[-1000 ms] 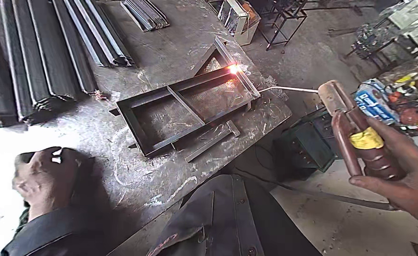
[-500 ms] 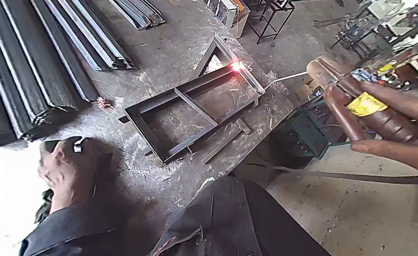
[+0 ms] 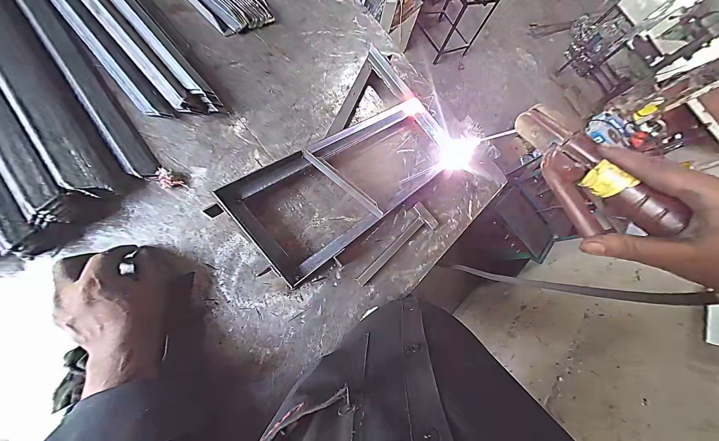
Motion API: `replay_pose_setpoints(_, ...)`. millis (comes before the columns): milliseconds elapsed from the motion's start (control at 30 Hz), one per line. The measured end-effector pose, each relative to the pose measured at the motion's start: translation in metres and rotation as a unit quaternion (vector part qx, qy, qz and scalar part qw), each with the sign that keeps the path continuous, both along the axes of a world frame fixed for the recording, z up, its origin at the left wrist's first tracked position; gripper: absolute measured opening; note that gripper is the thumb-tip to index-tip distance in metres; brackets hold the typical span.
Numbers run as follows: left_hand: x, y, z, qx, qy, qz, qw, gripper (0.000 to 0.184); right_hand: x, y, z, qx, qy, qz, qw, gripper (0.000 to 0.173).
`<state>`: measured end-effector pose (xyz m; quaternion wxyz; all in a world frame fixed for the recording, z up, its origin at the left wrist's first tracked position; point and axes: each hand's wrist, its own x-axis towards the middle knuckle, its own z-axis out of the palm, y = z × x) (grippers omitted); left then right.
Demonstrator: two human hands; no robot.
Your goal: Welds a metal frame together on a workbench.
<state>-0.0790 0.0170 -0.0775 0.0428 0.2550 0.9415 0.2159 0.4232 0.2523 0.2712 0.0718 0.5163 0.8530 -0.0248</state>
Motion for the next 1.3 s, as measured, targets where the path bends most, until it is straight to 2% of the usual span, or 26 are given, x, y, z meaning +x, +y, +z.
replay_pose_setpoints(233, 0.002, 0.002, 0.001, -0.006, 0.002, 0.008, 1.000, 0.041, -0.002, 0.005, 0.001, 0.007, 0.011, -0.002, 1.000, 0.107)
replay_pose_setpoints(533, 0.005, 0.003, 0.009, -0.014, -0.016, 0.012, 1.000, 0.042, -0.002, 0.007, -0.003, 0.008, 0.014, 0.056, 0.998, 0.109)
replay_pose_setpoints(967, 0.001, 0.002, 0.000, -0.002, 0.023, 0.005, 1.000, 0.040, -0.001, 0.000, -0.003, -0.008, 0.009, -0.014, 1.000, 0.105)
replay_pose_setpoints(1133, -0.006, -0.002, -0.013, -0.017, 0.027, 0.000, 1.000, 0.042, 0.004, 0.004, -0.008, -0.016, 0.026, -0.018, 0.999, 0.108)
replay_pose_setpoints(1300, -0.002, 0.003, -0.007, -0.025, 0.013, 0.024, 0.999, 0.042, 0.007, 0.003, -0.008, -0.007, 0.004, -0.014, 1.000, 0.110)
